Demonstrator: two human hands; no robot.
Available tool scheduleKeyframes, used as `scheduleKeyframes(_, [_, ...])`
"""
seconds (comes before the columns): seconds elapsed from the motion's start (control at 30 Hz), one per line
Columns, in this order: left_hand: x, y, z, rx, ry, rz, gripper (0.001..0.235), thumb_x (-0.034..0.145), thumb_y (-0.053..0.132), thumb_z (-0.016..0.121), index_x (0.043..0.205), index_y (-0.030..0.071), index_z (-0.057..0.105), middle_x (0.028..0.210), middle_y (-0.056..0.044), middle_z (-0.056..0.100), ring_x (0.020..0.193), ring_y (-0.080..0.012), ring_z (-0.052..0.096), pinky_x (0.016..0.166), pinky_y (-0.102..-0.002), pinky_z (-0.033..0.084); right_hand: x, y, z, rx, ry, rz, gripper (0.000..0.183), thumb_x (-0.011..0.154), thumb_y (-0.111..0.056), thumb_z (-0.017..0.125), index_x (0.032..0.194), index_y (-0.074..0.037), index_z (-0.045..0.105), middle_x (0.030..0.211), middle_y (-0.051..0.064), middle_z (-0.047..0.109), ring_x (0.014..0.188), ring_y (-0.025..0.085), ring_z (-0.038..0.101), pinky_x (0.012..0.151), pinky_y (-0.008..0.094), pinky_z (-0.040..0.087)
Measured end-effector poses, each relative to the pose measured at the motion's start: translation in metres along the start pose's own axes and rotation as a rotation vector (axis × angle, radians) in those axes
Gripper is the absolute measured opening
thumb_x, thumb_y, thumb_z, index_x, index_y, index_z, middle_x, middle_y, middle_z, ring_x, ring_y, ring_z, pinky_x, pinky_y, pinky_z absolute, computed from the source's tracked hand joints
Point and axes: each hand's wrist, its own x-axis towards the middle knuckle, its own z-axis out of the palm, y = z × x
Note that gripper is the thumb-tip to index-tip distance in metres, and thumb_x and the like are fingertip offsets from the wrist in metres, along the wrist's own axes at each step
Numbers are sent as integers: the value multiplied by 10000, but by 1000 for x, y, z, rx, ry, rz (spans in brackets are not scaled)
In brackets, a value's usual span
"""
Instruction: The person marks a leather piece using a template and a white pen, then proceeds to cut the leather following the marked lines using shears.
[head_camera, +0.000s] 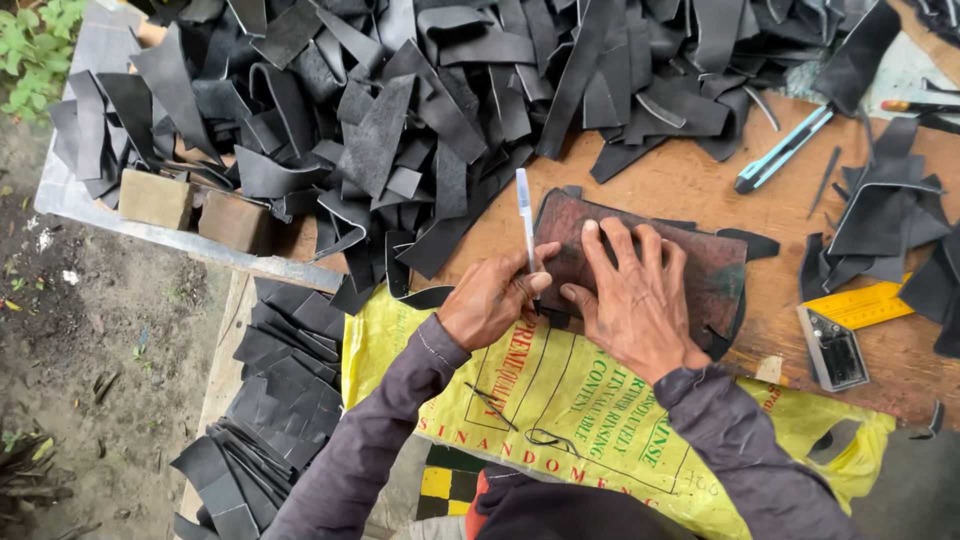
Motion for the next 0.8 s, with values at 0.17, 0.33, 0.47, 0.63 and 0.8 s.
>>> scheduleKeyframes(0.17, [-2,-7,3,-23,-4,-22,450,1005,233,588,1429,84,590,735,-97,677,638,-149,699,635,-334,571,23,0,-9,-78,-93,-47,815,792,-423,748,1540,-259,470,1309,149,510,1136,360,461,885,530,371])
scheduleKeyframes(0.33, [-5,-20,2,-103,-2,-1,407,1005,162,605,1396,48,615,803,-83,706,681,-141,711,664,-311,593,31,-11,-6,-61,-103,35,834,824,-510,736,1567,-300,420,1261,150,507,1098,373,453,833,537,375])
scheduleKeyframes(0.47, [12,-30,-11,-414,200,164,213,1015,57,642,1213,-22,651,973,-68,721,824,-130,738,747,-286,649,34,-15,-8,-48,-148,92,894,781,-556,731,1573,-315,393,1274,147,499,1089,368,438,800,549,378])
scheduleKeyframes(0.63, [43,-36,-10,-272,472,374,103,1014,-7,651,1106,-42,683,1028,-84,709,891,-121,759,784,-276,622,33,-16,-9,-15,-183,116,919,777,-615,730,1575,-305,396,1266,175,477,1108,385,422,797,568,395])
scheduleKeyframes(0.8, [62,-29,-4,-89,481,421,84,991,-42,650,1062,-44,694,1004,-86,699,843,-128,753,742,-241,638,34,-16,-7,-9,-181,141,921,765,-630,733,1567,-309,416,1266,175,473,1119,395,419,805,573,407])
